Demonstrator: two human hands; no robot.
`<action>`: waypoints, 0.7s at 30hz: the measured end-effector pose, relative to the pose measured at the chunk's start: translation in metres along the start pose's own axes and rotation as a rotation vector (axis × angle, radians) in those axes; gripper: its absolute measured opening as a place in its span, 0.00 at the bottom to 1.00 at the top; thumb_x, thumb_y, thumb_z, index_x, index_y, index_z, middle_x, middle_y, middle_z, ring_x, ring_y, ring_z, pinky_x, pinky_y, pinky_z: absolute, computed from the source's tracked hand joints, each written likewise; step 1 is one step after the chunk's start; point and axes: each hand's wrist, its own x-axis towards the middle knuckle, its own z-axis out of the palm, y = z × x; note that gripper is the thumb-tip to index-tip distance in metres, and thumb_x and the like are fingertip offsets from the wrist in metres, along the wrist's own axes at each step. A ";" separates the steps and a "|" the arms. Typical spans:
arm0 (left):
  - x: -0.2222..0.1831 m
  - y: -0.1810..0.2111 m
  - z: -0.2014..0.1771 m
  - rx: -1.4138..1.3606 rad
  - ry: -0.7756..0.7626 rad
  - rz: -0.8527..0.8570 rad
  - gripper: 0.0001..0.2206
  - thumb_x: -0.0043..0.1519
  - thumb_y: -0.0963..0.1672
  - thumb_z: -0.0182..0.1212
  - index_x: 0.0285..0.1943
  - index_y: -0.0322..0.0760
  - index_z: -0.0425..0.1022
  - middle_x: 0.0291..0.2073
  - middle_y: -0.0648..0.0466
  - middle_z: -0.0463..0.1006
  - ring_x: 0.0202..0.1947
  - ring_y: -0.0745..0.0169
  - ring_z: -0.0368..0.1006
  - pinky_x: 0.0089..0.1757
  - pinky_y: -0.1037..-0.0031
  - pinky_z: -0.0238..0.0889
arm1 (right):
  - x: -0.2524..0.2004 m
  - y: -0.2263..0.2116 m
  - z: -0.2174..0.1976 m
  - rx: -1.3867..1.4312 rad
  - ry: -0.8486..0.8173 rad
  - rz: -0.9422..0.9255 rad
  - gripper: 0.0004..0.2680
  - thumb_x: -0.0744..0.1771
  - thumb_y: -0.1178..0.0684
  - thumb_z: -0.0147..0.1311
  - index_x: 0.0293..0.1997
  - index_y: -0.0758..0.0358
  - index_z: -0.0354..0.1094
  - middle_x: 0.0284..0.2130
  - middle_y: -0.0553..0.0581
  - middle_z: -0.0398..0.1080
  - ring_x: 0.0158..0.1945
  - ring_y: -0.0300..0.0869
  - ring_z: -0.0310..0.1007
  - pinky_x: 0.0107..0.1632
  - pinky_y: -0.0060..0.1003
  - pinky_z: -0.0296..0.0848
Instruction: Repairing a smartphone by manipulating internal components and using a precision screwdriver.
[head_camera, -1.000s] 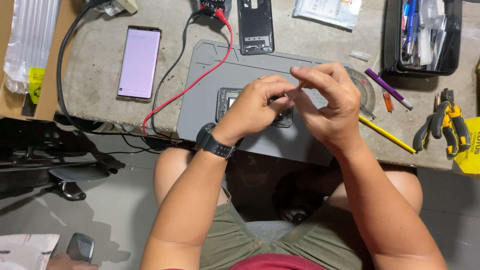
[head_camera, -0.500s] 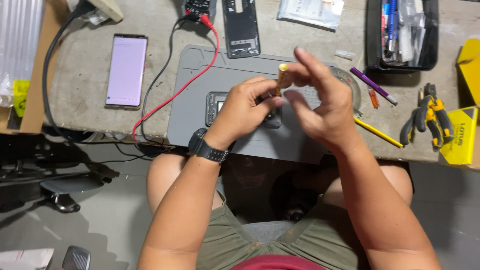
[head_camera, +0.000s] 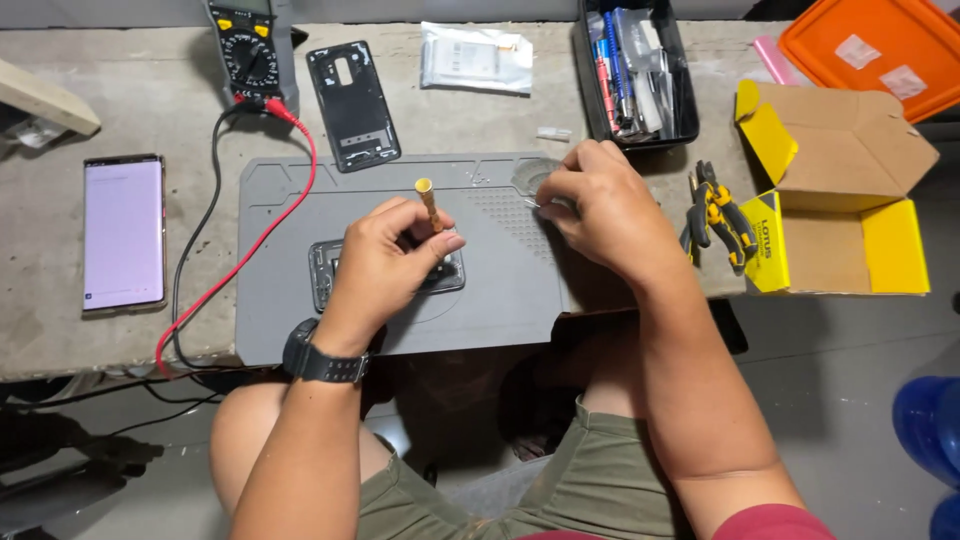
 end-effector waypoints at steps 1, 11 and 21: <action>-0.001 0.000 -0.001 -0.003 -0.004 0.004 0.07 0.65 0.45 0.84 0.48 0.46 0.91 0.31 0.55 0.80 0.36 0.62 0.81 0.41 0.73 0.75 | 0.000 0.006 0.004 -0.004 0.002 0.004 0.06 0.65 0.60 0.75 0.42 0.55 0.85 0.43 0.59 0.75 0.50 0.58 0.78 0.56 0.55 0.79; -0.001 0.001 0.001 -0.028 0.003 -0.017 0.07 0.64 0.44 0.84 0.48 0.44 0.91 0.32 0.53 0.80 0.34 0.63 0.80 0.37 0.74 0.75 | 0.003 0.017 0.023 -0.042 0.031 -0.004 0.04 0.66 0.57 0.71 0.41 0.53 0.79 0.43 0.54 0.70 0.52 0.53 0.76 0.56 0.49 0.79; -0.002 0.002 0.002 -0.081 0.096 0.009 0.08 0.63 0.43 0.83 0.47 0.42 0.90 0.31 0.53 0.80 0.35 0.61 0.82 0.37 0.72 0.77 | 0.001 -0.054 0.015 0.271 0.088 -0.224 0.11 0.72 0.62 0.64 0.62 0.55 0.74 0.41 0.58 0.81 0.47 0.58 0.85 0.51 0.51 0.82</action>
